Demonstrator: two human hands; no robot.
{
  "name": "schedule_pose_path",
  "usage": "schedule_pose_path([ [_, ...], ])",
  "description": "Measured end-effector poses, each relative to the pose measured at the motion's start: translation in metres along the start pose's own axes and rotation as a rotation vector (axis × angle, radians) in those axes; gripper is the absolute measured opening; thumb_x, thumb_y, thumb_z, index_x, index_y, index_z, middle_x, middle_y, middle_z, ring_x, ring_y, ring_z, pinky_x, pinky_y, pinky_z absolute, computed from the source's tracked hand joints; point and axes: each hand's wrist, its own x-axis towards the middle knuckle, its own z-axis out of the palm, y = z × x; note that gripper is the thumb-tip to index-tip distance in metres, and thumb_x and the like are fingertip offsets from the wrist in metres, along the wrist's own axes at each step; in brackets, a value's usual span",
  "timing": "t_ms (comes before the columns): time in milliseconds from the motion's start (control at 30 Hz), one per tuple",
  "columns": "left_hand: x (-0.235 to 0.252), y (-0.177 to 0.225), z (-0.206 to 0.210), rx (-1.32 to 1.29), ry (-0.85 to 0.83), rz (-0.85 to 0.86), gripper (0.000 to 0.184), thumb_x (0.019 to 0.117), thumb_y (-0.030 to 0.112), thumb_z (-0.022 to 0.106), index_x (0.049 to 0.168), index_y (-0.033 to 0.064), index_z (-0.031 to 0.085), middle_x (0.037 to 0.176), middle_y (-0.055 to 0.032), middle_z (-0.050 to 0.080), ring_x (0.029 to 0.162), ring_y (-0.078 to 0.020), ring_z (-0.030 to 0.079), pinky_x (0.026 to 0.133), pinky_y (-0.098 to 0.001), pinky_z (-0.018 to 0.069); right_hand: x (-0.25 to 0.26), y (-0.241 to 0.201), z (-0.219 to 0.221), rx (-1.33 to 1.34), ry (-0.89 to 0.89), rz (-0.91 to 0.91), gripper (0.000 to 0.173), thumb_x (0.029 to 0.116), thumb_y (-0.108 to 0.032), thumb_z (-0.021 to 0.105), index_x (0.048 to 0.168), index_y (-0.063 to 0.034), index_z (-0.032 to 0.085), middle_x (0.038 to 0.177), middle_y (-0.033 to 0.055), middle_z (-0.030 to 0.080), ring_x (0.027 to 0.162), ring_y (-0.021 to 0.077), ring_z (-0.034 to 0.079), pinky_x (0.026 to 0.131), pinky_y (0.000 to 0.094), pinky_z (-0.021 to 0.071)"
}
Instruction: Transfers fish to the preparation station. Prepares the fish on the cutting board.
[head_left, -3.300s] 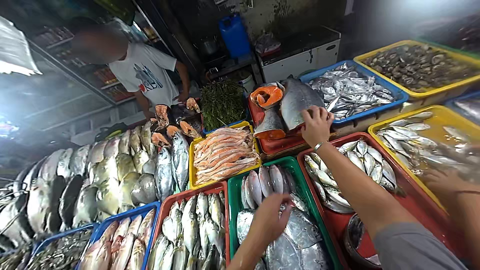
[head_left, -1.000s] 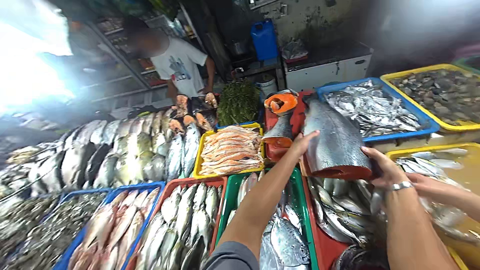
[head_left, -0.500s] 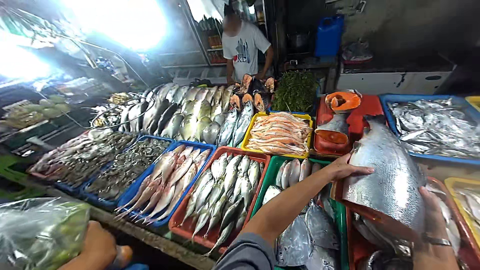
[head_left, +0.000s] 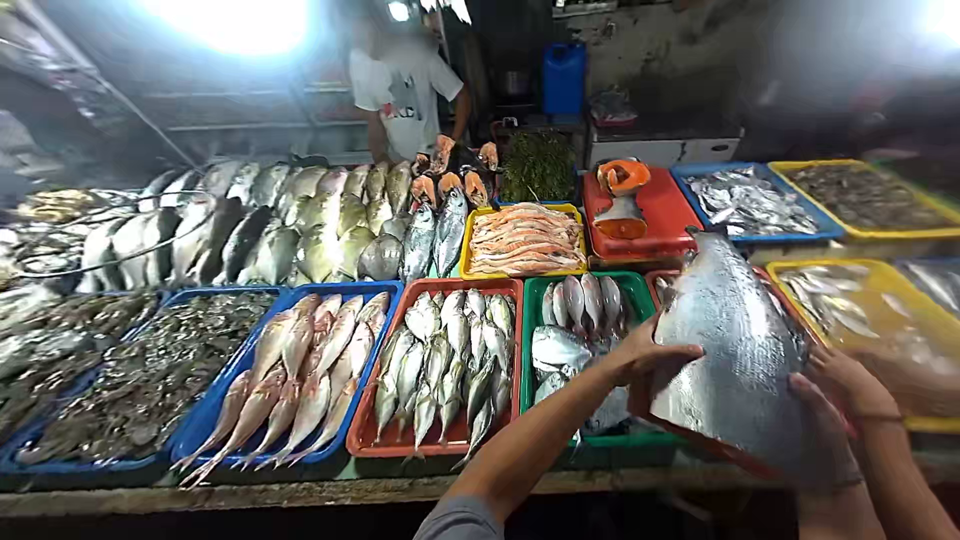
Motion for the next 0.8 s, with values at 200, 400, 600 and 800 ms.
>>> schedule_pose_path([
  [200,-0.105,-0.004,0.01,0.06,-0.105,-0.033,0.078,0.0887,0.036,0.08,0.154,0.0191,0.041,0.125,-0.0093,0.069,0.105,-0.0207,0.07,0.091,-0.0438,0.0603,-0.124,0.011,0.04,0.398,0.038,0.125,0.044,0.0899,-0.045,0.071,0.122,-0.0169,0.061,0.102,-0.0058,0.073,0.097,0.0035,0.07,0.089,0.0266,0.0597],
  [400,-0.187,-0.001,0.022,0.048,-0.174,-0.149,0.084,0.0849,0.028,0.083,0.155,0.017,0.038,0.124,-0.0108,0.07,0.106,-0.0225,0.071,0.092,-0.0448,0.0612,-0.232,0.006,0.07,0.592,0.155,0.233,0.03,0.0908,-0.037,0.07,0.11,-0.0142,0.067,0.096,0.0025,0.077,0.088,0.0111,0.075,0.079,0.0337,0.065],
  [600,-0.248,-0.009,0.018,0.16,-0.276,-0.259,0.093,0.0777,0.038,0.087,0.154,0.0116,0.039,0.124,-0.0101,0.07,0.106,-0.0204,0.072,0.093,-0.0401,0.0619,-0.329,0.012,0.099,0.7,0.205,0.345,0.051,0.0836,-0.042,0.082,0.118,-0.0094,0.063,0.098,0.0065,0.077,0.089,0.0166,0.075,0.081,0.0385,0.0647],
  [800,-0.284,-0.034,0.037,0.122,-0.42,-0.339,0.108,0.075,0.04,0.09,0.155,0.0028,0.028,0.132,-0.0123,0.065,0.115,-0.0221,0.068,0.097,-0.0389,0.0607,-0.4,0.033,0.099,0.918,0.259,0.392,0.067,0.079,-0.031,0.089,0.13,-0.006,0.054,0.109,0.0118,0.074,0.099,0.0227,0.074,0.09,0.0446,0.0623],
])
